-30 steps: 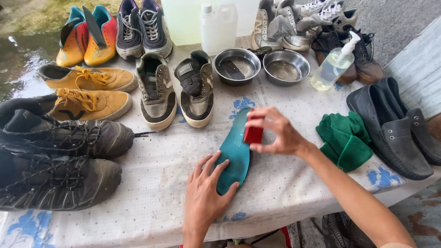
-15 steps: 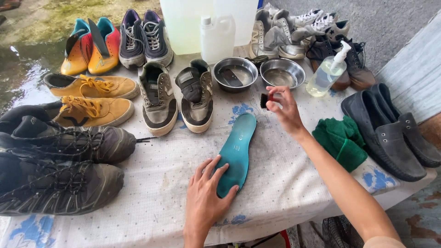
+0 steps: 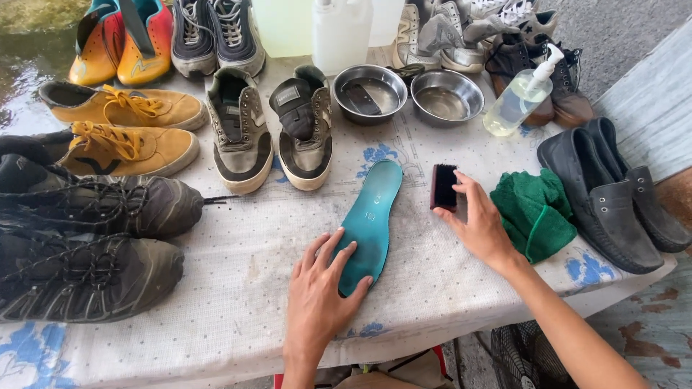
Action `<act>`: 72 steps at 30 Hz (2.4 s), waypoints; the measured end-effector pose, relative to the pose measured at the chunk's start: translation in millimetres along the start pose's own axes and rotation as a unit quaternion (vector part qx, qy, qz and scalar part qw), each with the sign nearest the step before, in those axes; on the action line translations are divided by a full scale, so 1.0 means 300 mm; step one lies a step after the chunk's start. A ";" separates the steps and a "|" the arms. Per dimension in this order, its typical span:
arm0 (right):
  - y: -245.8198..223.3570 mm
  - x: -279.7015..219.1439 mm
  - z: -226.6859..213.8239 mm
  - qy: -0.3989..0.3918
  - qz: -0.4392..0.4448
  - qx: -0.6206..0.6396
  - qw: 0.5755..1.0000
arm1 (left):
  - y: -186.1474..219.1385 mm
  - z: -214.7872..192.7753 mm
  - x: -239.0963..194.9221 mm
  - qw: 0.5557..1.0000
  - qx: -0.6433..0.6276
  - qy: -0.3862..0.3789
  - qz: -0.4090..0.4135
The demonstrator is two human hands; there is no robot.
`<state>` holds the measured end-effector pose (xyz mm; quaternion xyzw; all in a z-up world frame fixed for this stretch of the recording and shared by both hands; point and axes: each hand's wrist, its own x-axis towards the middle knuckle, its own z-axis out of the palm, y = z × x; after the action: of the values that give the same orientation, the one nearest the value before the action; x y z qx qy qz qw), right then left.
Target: The person cleans a teal shoe insole by scrubbing it with a green cloth and a red brush. They dip the brush into a metal bowl of water and continue scrubbing the insole on a table covered with a white cloth, surrounded by various shoes.
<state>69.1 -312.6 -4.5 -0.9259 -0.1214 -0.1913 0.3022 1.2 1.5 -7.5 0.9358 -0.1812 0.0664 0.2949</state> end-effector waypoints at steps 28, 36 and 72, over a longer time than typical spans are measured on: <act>-0.233 0.001 0.106 0.086 -0.262 -0.148 0.950 | 0.000 -0.008 -0.010 0.993 -0.022 0.080 0.084; -0.342 0.052 0.103 -0.133 -0.289 -0.133 0.939 | -0.002 -0.016 0.001 0.994 -0.040 0.072 0.071; -0.095 0.408 0.117 0.167 -0.174 -0.129 0.962 | -0.024 0.009 0.000 1.000 0.007 -0.012 0.025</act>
<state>179.0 -255.6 36.2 -0.8766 -0.2025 -0.4068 0.1586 3.9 5.5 -13.4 0.9339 -0.2079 0.0634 0.2840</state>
